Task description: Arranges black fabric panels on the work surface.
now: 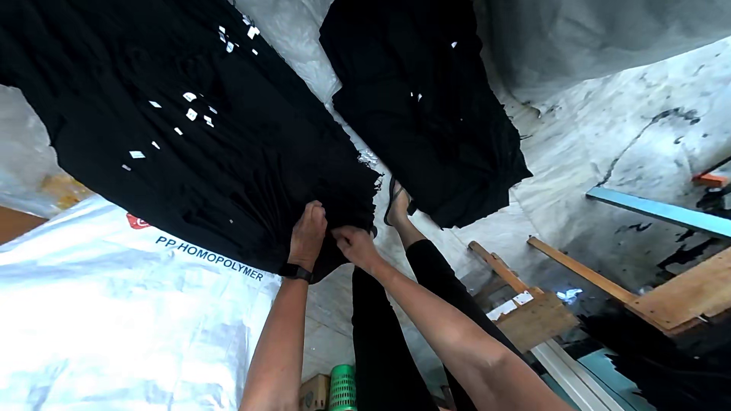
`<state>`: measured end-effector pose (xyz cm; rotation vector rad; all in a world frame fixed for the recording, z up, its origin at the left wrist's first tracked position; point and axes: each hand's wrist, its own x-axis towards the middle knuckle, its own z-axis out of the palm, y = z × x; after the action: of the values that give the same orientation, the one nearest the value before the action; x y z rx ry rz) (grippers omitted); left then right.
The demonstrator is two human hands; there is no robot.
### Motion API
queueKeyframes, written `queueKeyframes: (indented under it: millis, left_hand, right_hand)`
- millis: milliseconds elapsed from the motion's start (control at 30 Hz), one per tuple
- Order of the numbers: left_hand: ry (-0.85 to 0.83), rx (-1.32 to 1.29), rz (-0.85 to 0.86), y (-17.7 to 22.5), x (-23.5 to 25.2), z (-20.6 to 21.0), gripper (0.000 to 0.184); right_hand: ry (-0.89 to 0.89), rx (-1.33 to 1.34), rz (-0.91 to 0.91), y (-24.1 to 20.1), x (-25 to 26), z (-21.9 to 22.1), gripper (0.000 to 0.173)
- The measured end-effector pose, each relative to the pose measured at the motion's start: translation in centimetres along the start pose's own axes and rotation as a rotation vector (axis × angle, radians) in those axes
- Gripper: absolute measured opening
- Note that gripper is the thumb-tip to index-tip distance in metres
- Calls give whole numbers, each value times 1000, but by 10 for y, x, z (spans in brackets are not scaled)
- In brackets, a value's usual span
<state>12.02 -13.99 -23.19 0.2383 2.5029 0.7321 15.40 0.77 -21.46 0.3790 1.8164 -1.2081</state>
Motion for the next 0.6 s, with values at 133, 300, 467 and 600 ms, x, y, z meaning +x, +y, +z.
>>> queueKeyframes:
  millis: [133,300,467,600]
  left_hand:
    - [-86,-83,-116,5,-5,-13,33]
    - [59,-28,27,-4,-22,-13,23]
    - [143,-15,76,-10,-27,-11,19]
    - [114,-33,76,-13,-27,-13,19]
  right_hand:
    - [396,63,18,0,19,-7,26]
    - [368,-116,42,-18,36,-20,22]
    - [472,-246,-139,-6,31,-12,12]
    - [445,-179,-148,0,28,-12,14]
